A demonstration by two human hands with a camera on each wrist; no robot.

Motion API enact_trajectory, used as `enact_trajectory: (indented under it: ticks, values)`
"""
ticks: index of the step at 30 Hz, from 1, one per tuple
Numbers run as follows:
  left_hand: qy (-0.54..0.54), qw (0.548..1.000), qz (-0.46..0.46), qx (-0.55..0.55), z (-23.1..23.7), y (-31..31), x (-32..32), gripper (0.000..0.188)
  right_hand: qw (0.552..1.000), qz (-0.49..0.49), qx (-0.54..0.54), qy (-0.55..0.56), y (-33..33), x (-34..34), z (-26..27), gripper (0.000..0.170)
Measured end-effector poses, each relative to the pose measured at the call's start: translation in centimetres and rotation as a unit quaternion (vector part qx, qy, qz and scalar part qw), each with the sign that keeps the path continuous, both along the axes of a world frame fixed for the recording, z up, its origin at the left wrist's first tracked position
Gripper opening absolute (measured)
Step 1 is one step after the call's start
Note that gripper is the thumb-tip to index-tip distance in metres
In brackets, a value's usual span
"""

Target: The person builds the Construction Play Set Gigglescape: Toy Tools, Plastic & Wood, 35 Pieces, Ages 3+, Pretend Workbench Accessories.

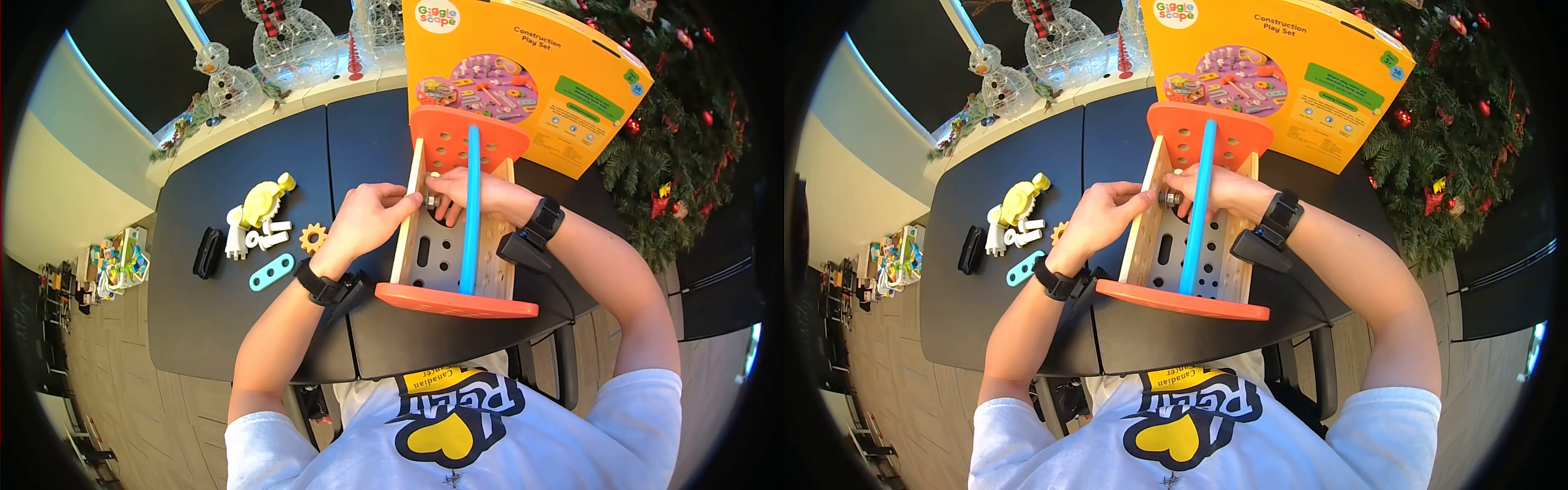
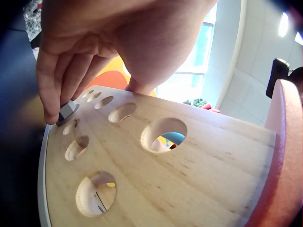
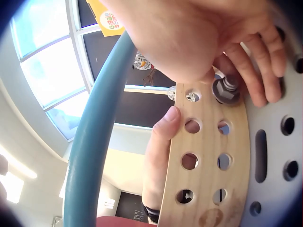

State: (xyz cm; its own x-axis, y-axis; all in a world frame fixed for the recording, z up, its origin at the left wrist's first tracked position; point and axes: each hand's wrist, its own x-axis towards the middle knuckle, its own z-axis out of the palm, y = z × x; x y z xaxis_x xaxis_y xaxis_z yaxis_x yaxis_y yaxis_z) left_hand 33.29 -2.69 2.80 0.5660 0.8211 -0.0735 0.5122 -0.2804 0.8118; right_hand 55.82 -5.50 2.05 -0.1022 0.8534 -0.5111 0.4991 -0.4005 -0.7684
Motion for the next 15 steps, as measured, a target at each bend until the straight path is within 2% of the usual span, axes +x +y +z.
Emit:
enact_trajectory:
  ticks: [2, 5, 8, 15]
  values:
    - [-0.001, 1.0, 0.0, 0.003, 0.0, 0.0, 0.0, 0.052, 0.999, -0.035, 0.028, 0.007, -0.8, -0.5, 0.8, 0.055]
    - [0.0, 1.0, -0.002, 0.006, -0.1, 0.1, 0.0, 0.051, 0.995, 0.032, 0.091, 0.008, -1.1, -0.4, 0.1, 0.056]
    - [0.0, 1.0, -0.004, 0.003, -0.2, 0.1, 0.0, 0.051, 0.995, 0.071, 0.072, 0.013, -0.4, 0.4, -1.0, 0.055]
    - [-0.002, 1.0, -0.006, 0.007, -0.2, 0.1, 0.0, 0.051, 1.0, 0.009, -0.013, -0.006, 0.4, 0.3, -1.0, 0.059]
